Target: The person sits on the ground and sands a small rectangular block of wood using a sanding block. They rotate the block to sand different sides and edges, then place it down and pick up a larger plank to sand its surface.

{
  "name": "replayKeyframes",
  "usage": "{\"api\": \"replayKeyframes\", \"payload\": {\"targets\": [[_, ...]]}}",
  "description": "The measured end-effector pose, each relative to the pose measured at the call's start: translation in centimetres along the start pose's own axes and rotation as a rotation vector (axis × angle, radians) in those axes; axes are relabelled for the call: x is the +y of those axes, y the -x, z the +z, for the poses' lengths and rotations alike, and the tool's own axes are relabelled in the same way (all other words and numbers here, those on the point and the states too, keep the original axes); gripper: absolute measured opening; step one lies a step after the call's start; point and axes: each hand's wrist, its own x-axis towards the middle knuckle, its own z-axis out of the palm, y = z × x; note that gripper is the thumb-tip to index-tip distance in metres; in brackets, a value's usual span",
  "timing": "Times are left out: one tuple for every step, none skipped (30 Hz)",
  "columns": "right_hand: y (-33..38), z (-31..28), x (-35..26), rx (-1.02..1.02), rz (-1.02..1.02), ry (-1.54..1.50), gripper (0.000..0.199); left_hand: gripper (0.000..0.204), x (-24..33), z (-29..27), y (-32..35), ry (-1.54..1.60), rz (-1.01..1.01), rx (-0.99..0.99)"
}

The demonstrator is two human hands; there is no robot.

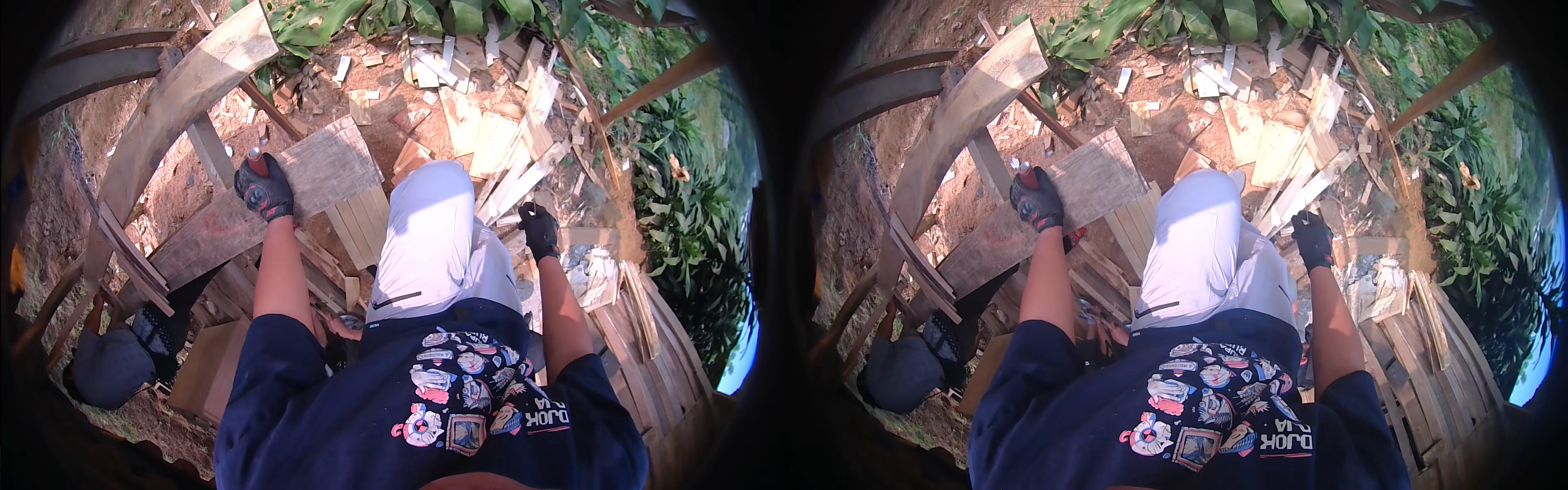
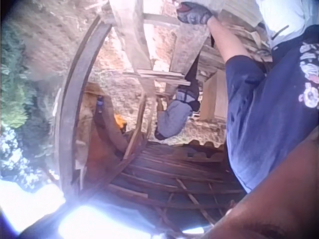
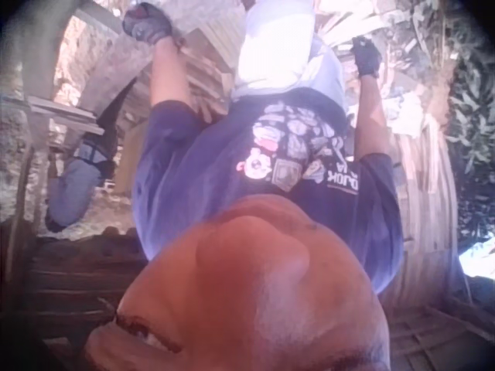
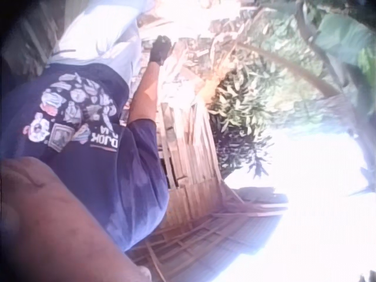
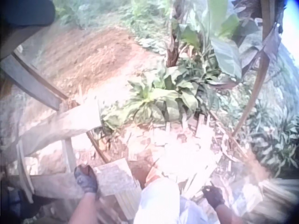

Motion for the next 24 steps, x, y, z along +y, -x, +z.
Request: {"api": "replayKeyframes", "payload": {"targets": [[0.2,-0.7,-0.7,0.0,0.018,-0.017,0.048,0.029,0.1,-0.2,0.1,0.0,-0.007,-0.003],[0.1,-0.9,-1.0,-0.001,0.036,-0.033,0.046,0.029,0.2,-0.3,0.2,-0.001,-0.014,-0.005],[-0.1,-0.8,-0.9,0.022,0.041,-0.098,0.042,0.03,0.2,-0.4,0.3,-0.007,-0.014,-0.018],[-0.6,-1.0,-0.9,0.021,0.065,-0.118,0.042,0.03,0.1,-0.3,0.2,-0.013,-0.014,-0.03],[-1.1,-1.3,-0.7,0.02,0.089,-0.136,0.041,0.031,0.0,-0.1,0.3,-0.02,-0.014,-0.043],[-1.5,-0.9,-0.5,0.042,0.109,-0.191,0.04,0.031,-0.1,0.0,0.1,-0.027,-0.015,-0.037],[-2.2,-0.8,-0.4,0.048,0.088,-0.217,0.039,0.031,-0.2,0.2,0.1,-0.033,-0.015,-0.033],[-3.1,-0.7,-0.3,0.053,0.068,-0.243,0.039,0.031,-0.4,0.5,0.2,-0.04,-0.015,-0.029],[-3.9,-0.7,-0.9,0.062,0.044,-0.277,0.039,0.031,-0.4,0.5,0.0,-0.045,-0.001,-0.019],[-4.7,-1.1,-2.1,0.011,0.015,-0.307,0.04,0.03,-0.3,0.7,0.0,-0.048,0.013,-0.009],[-5.5,-0.4,-2.6,0.014,-0.024,-0.406,0.041,0.03,-0.3,0.8,0.0,-0.05,0.026,0.001],[-6.0,-0.8,-4.5,0.01,-0.039,-0.393,0.042,0.03,-0.4,1.2,0.0,-0.038,0.026,0.006],[-6.4,-1.2,-6.7,0.006,-0.054,-0.381,0.043,0.03,-0.8,1.5,-0.1,-0.026,0.028,0.011],[-6.5,-1.7,-8.5,0.05,-0.116,-0.327,0.044,0.031,-1.3,0.7,0.3,0.001,0.014,0.032],[-7.2,-1.4,-10.5,0.044,-0.071,-0.428,0.042,0.031,-1.2,0.7,0.4,0.023,0.017,0.042],[-8.3,-1.0,-11.5,0.03,-0.103,-0.473,0.041,0.031,-0.9,0.5,0.5,0.038,0.016,0.046],[-9.4,-0.4,-12.2,0.016,-0.136,-0.519,0.041,0.031,-0.6,0.4,0.6,0.054,0.015,0.051],[-10.7,0.0,-13.0,0.004,-0.102,-0.522,0.039,0.032,-0.8,0.4,0.4,0.005,-0.058,-0.026],[-13.2,1.8,-11.7,-0.002,-0.132,-0.618,0.039,0.034,-0.4,0.3,-0.1,-0.015,-0.072,-0.035],[-15.9,3.4,-10.8,0.01,-0.141,-0.617,0.039,0.036,0.0,0.0,-0.4,-0.036,-0.084,-0.043],[-18.0,5.2,-10.5,0.023,-0.146,-0.621,0.04,0.039,-0.1,0.3,-0.3,-0.058,-0.09,-0.051],[-19.4,6.4,-9.9,0.005,-0.145,-0.633,0.042,0.042,-0.4,0.7,0.3,-0.009,-0.059,0.007],[-20.9,7.4,-9.5,-0.013,-0.141,-0.648,0.044,0.04,-0.7,0.2,-0.3,-0.089,-0.108,-0.024],[-22.1,8.7,-8.5,-0.027,-0.128,-0.655,0.046,0.042,0.3,-0.1,-0.7,-0.052,-0.167,-0.06]]}}
